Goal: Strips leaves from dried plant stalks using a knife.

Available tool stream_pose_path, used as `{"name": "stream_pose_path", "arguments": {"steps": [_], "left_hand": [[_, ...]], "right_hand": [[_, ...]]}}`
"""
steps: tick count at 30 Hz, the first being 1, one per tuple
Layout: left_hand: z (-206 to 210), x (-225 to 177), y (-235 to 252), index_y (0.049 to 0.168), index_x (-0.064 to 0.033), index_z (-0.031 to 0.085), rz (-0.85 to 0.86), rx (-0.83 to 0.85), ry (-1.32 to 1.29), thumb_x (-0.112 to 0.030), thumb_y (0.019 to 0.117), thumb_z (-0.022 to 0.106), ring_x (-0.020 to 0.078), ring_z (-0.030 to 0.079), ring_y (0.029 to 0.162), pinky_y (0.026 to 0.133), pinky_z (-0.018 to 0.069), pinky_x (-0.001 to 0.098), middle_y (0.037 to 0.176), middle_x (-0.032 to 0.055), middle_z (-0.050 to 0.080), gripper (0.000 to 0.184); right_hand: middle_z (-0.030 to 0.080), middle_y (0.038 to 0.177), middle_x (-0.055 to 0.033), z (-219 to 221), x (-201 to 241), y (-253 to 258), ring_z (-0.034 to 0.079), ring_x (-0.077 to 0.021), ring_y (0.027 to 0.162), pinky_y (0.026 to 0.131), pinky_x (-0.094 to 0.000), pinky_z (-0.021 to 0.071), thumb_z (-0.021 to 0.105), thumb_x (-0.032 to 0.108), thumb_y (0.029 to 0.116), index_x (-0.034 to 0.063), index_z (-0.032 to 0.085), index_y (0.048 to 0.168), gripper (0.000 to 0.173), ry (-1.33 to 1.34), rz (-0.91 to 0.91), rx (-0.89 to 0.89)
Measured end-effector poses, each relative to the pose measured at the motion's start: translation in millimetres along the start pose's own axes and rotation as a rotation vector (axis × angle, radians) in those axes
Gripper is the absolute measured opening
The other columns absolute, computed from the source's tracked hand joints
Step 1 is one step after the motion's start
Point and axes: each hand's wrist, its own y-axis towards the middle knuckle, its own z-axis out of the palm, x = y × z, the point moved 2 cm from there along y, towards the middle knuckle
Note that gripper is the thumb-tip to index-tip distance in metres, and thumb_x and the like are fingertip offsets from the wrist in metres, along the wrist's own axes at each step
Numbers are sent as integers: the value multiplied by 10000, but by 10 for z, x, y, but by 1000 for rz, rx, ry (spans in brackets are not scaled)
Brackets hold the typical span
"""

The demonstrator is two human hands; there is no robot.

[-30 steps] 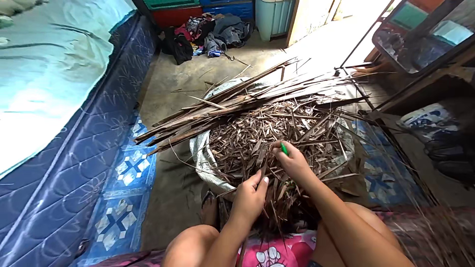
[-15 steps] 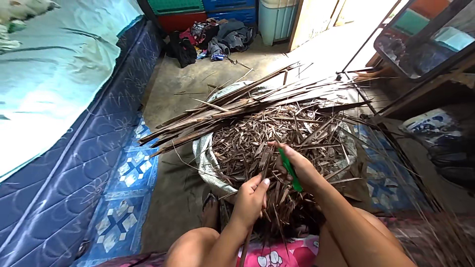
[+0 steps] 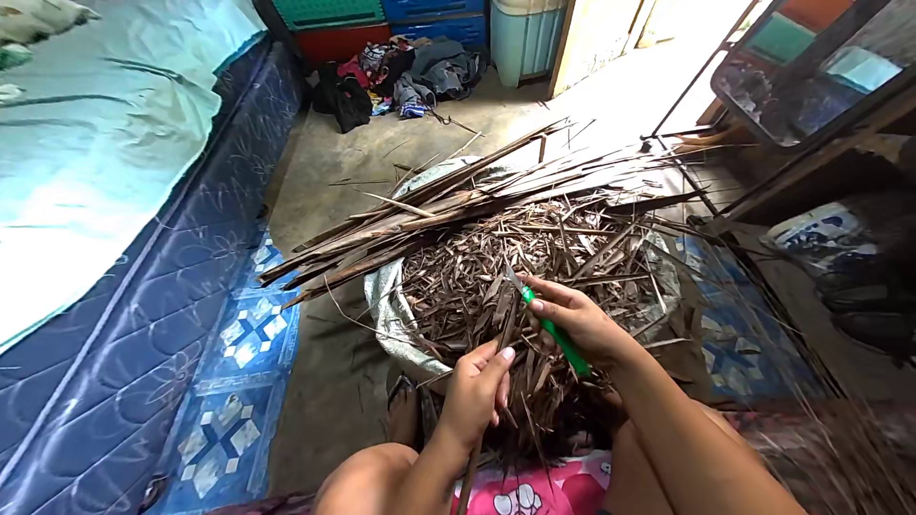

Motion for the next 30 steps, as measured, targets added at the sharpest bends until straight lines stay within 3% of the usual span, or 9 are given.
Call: {"name": "stream_pose_path", "arguments": {"steps": [7, 10, 17, 22, 30], "left_hand": [[14, 7, -3, 1194, -16, 642, -13, 10, -16, -119, 1047, 423, -11, 420, 382, 366, 368, 141, 522, -79, 474, 283], [13, 18, -9, 1337, -6, 622, -9, 38, -19, -124, 1052, 432, -1, 404, 383, 363, 365, 157, 533, -76, 463, 362], [52, 35, -27, 1366, -37, 628, -13, 93, 13, -125, 1045, 447, -1, 394, 383, 363, 349, 161, 526, -88, 455, 378], [60, 35, -44, 1382, -49, 619, -26, 132, 50, -139, 1044, 475, 3, 399, 396, 372, 356, 167, 552, -87, 465, 378], [25, 21, -56, 1381, -45, 618, -26, 151, 64, -130, 1035, 483, -9, 398, 399, 373, 360, 161, 562, -99, 474, 380]], "right_hand": [[642, 892, -2, -35, 34, -5, 576, -46, 576, 511, -182, 509, 522, 133, 1066, 54, 442, 1523, 471, -12, -1, -78], [640, 884, -11, -87, 50, -3, 583, -53, 576, 508, -188, 517, 518, 123, 1065, 31, 442, 1514, 465, -1, -14, -141], [617, 825, -27, -293, 99, 25, 548, -63, 545, 485, -185, 489, 451, 126, 1099, 43, 461, 1484, 394, 137, -124, -400], [637, 794, -32, -421, 160, 0, 592, -85, 557, 493, -203, 517, 463, 125, 1102, 59, 490, 1472, 377, 205, -267, -684], [617, 798, 18, -752, 282, -130, 596, -64, 558, 498, -200, 535, 456, 167, 1112, 96, 434, 1493, 387, 215, -430, -954]]}}
